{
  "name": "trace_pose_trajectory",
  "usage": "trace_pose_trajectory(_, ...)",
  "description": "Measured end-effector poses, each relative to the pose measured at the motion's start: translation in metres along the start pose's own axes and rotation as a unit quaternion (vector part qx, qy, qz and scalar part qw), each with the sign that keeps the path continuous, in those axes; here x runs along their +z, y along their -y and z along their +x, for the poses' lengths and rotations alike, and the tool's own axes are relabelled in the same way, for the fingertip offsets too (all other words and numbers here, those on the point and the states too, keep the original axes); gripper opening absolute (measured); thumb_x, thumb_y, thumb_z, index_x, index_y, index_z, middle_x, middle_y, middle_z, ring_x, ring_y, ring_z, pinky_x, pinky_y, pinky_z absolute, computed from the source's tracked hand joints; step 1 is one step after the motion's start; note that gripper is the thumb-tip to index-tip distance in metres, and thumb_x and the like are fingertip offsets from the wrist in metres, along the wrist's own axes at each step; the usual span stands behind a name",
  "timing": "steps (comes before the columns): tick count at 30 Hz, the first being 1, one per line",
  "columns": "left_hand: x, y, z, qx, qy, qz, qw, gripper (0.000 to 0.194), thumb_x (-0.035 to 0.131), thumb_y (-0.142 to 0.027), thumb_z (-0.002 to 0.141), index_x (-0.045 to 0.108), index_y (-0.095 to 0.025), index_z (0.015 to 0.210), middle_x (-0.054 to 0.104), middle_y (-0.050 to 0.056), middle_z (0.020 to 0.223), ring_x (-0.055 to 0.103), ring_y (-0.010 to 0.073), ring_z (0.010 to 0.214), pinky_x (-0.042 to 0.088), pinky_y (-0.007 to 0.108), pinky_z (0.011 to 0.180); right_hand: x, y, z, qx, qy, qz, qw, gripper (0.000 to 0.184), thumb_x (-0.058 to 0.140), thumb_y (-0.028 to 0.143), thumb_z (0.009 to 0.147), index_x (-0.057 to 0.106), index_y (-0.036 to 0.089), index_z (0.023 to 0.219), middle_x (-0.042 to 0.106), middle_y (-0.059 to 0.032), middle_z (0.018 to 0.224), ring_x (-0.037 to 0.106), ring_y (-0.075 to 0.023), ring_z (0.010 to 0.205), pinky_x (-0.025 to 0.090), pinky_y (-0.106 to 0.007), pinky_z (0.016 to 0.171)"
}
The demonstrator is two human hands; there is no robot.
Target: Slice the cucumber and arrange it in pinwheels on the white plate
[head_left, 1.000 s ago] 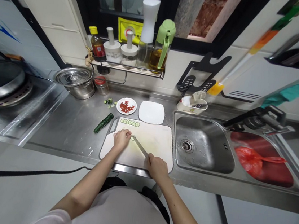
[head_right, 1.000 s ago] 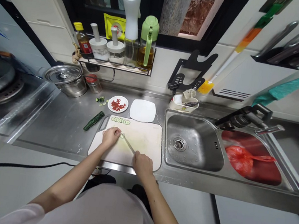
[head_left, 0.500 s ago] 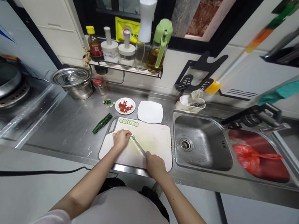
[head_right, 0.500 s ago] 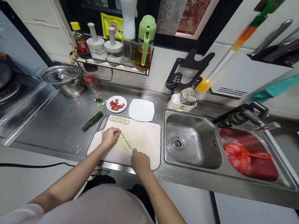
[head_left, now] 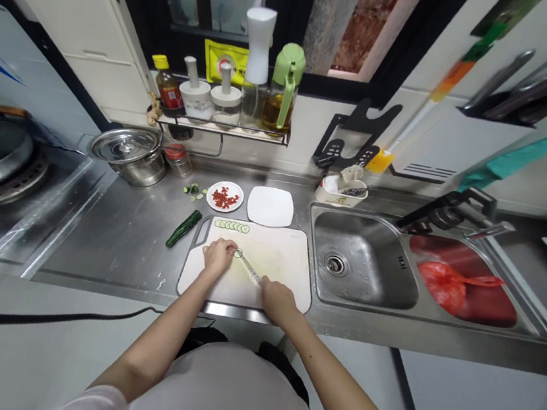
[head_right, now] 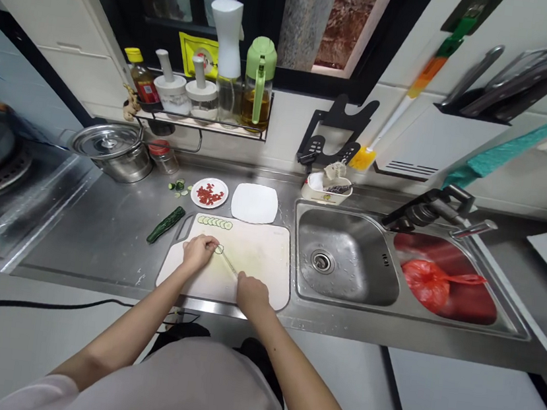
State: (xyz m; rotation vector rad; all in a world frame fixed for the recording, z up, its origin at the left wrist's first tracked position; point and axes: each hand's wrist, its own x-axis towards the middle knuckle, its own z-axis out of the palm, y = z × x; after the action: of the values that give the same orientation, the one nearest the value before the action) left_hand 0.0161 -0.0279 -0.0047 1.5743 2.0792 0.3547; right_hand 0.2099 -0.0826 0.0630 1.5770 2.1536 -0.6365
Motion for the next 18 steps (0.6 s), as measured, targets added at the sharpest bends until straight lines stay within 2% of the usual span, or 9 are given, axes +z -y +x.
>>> trace_pose_trajectory(9,-0.002,-0.002,-0.001,-0.003,0.000,0.003,1.000,0.023,0.050,-0.031,0.089,0.073,-0.031,0.094,0.069,0.005,0.106,0.058,0.0244,0.104,0.033,0.039,0.088,-0.004,0.000,-0.003,-0.006,0.004,0.001,1.000,0.032,0.035,0.006,0.090,0.053,0.012,0.117,0.068,-0.0173,0.100,0.066,-0.0254,0.098,0.047,-0.033,0.076)
trace_pose_trajectory(18,0.000,-0.003,-0.004,-0.011,-0.010,-0.010,1.000,0.024,0.050,-0.029,0.089,0.073,-0.031,0.093,0.069,0.004,0.106,0.057,0.0248,0.106,0.032,0.039,0.088,0.003,-0.011,-0.013,0.001,0.019,-0.007,1.000,0.031,0.036,0.009,0.090,0.053,0.013,0.116,0.069,-0.0173,0.102,0.066,-0.0269,0.099,0.044,-0.033,0.074)
